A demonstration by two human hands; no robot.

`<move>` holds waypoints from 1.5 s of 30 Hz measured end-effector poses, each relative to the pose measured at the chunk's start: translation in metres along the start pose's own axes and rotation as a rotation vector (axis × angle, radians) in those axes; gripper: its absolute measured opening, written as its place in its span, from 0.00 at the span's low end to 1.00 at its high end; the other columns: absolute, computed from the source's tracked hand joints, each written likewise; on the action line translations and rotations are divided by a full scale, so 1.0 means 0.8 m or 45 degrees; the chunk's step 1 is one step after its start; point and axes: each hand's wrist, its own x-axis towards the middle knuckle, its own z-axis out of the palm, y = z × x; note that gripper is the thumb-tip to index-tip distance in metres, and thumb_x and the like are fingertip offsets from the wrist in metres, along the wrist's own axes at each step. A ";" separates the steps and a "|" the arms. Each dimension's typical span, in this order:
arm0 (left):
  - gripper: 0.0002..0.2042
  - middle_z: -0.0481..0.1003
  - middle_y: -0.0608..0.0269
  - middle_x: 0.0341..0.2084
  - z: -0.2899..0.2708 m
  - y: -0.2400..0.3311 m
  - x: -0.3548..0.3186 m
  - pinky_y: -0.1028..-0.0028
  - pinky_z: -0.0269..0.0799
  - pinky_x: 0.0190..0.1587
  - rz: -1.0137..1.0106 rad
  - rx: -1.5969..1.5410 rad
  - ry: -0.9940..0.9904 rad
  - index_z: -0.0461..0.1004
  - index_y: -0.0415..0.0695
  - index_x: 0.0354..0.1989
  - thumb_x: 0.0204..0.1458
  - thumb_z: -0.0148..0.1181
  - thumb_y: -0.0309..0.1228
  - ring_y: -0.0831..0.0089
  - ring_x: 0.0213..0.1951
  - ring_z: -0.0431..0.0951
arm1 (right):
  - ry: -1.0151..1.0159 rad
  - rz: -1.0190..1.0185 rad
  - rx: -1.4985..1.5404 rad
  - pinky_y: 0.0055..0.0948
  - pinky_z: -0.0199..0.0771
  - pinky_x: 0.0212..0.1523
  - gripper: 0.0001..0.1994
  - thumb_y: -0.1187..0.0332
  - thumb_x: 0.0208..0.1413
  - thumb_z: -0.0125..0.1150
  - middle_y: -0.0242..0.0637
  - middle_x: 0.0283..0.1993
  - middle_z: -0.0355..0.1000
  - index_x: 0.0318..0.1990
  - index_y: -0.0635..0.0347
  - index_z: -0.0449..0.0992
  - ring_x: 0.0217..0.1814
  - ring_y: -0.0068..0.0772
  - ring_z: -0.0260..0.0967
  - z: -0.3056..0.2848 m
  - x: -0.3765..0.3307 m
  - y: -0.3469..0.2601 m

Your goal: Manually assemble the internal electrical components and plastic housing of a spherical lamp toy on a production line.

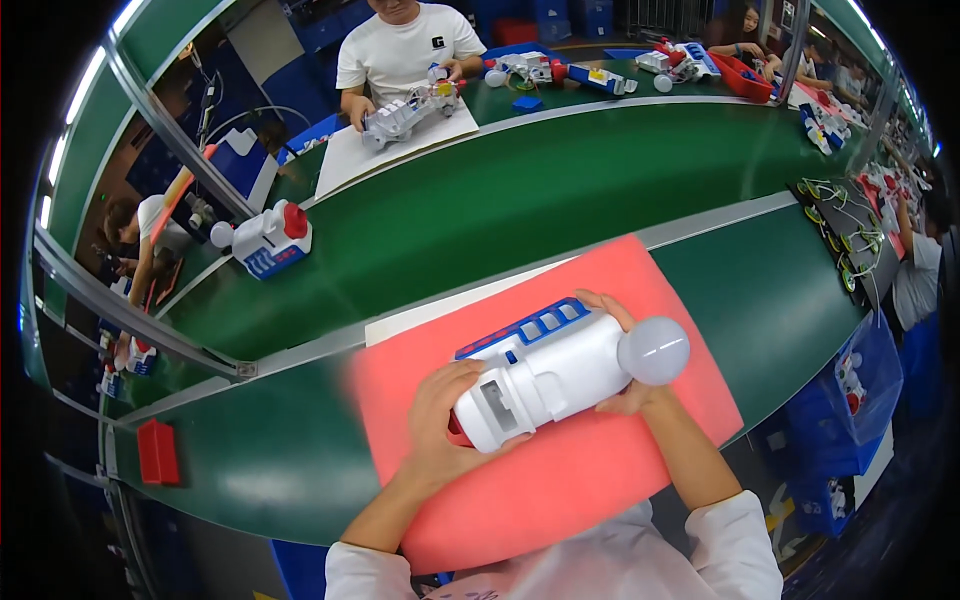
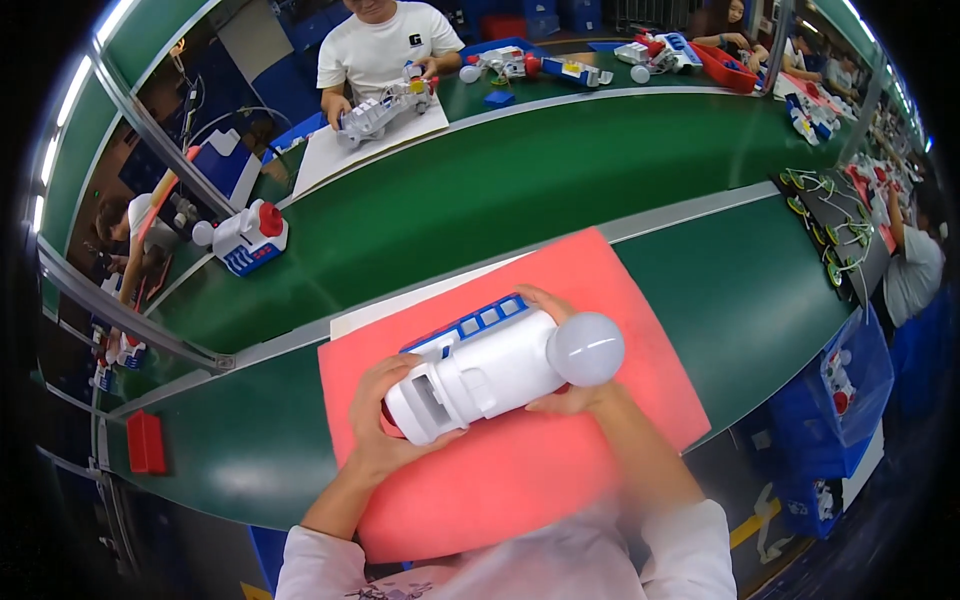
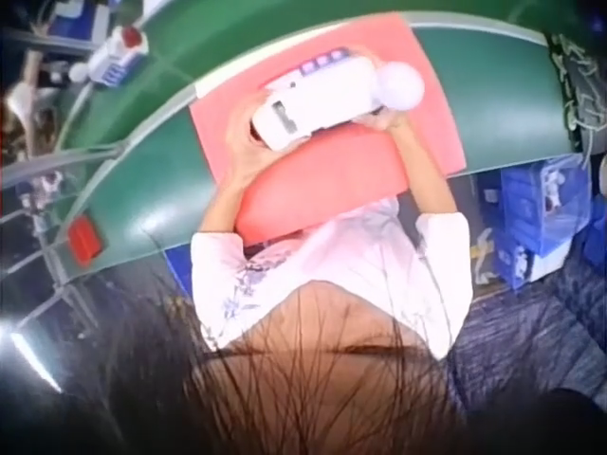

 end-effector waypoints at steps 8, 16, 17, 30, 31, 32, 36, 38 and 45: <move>0.54 0.69 0.41 0.55 -0.026 0.019 0.083 0.57 0.64 0.59 -0.221 0.361 -0.342 0.58 0.34 0.66 0.34 0.76 0.55 0.48 0.56 0.70 | -0.091 0.226 -0.734 0.44 0.71 0.54 0.36 0.47 0.45 0.72 0.56 0.51 0.73 0.54 0.68 0.72 0.53 0.56 0.71 0.039 0.093 -0.056; 0.28 0.80 0.56 0.40 -0.046 -0.118 0.086 0.73 0.75 0.44 -0.872 -0.518 0.134 0.73 0.34 0.53 0.55 0.65 0.47 0.73 0.40 0.79 | 0.097 0.319 -0.455 0.49 0.52 0.72 0.60 0.54 0.44 0.78 0.59 0.74 0.46 0.74 0.64 0.37 0.76 0.56 0.48 0.086 0.104 -0.022; 0.29 0.79 0.55 0.43 -0.041 -0.130 0.071 0.74 0.73 0.48 -0.963 -0.505 0.280 0.73 0.31 0.52 0.58 0.61 0.50 0.73 0.44 0.77 | 0.021 0.401 -0.412 0.49 0.51 0.73 0.64 0.55 0.40 0.81 0.60 0.75 0.43 0.74 0.64 0.32 0.76 0.56 0.48 0.113 0.079 -0.006; 0.35 0.74 0.56 0.50 -0.015 -0.187 0.018 0.72 0.68 0.53 -0.869 -0.827 0.526 0.65 0.33 0.61 0.62 0.49 0.57 0.72 0.51 0.73 | -0.068 0.422 -0.581 0.58 0.58 0.62 0.70 0.48 0.36 0.80 0.63 0.64 0.50 0.73 0.63 0.26 0.65 0.62 0.55 0.183 0.042 0.031; 0.35 0.74 0.56 0.50 -0.015 -0.189 0.015 0.72 0.68 0.53 -0.878 -0.823 0.520 0.65 0.33 0.61 0.62 0.49 0.57 0.72 0.51 0.73 | -0.055 0.443 -0.555 0.59 0.58 0.62 0.71 0.47 0.36 0.80 0.64 0.65 0.49 0.73 0.64 0.25 0.65 0.63 0.54 0.184 0.041 0.027; 0.35 0.73 0.55 0.52 -0.017 -0.194 0.011 0.71 0.67 0.55 -0.874 -0.838 0.518 0.64 0.33 0.61 0.62 0.49 0.57 0.71 0.52 0.72 | -0.041 0.464 -0.528 0.59 0.57 0.63 0.71 0.47 0.35 0.80 0.65 0.66 0.47 0.73 0.64 0.25 0.66 0.64 0.53 0.185 0.039 0.024; 0.35 0.72 0.55 0.54 -0.025 -0.189 0.011 0.70 0.65 0.57 -0.859 -0.800 0.411 0.62 0.33 0.62 0.63 0.48 0.57 0.70 0.55 0.71 | 0.020 0.318 -0.534 0.59 0.58 0.62 0.70 0.48 0.36 0.80 0.65 0.65 0.49 0.73 0.66 0.26 0.66 0.63 0.54 0.189 0.040 0.027; 0.35 0.73 0.55 0.53 -0.021 -0.187 0.014 0.71 0.67 0.56 -0.823 -0.747 0.446 0.63 0.33 0.61 0.63 0.48 0.57 0.70 0.53 0.72 | 0.112 0.201 -0.439 0.57 0.59 0.62 0.69 0.50 0.37 0.81 0.65 0.64 0.51 0.73 0.67 0.27 0.64 0.63 0.55 0.188 0.044 0.036; 0.36 0.62 0.59 0.66 -0.029 -0.209 -0.008 0.66 0.61 0.66 -0.747 -0.755 0.328 0.48 0.46 0.73 0.65 0.36 0.59 0.67 0.65 0.65 | 0.099 0.221 -0.458 0.55 0.60 0.62 0.67 0.52 0.37 0.81 0.65 0.63 0.53 0.72 0.70 0.29 0.64 0.62 0.57 0.190 0.038 0.024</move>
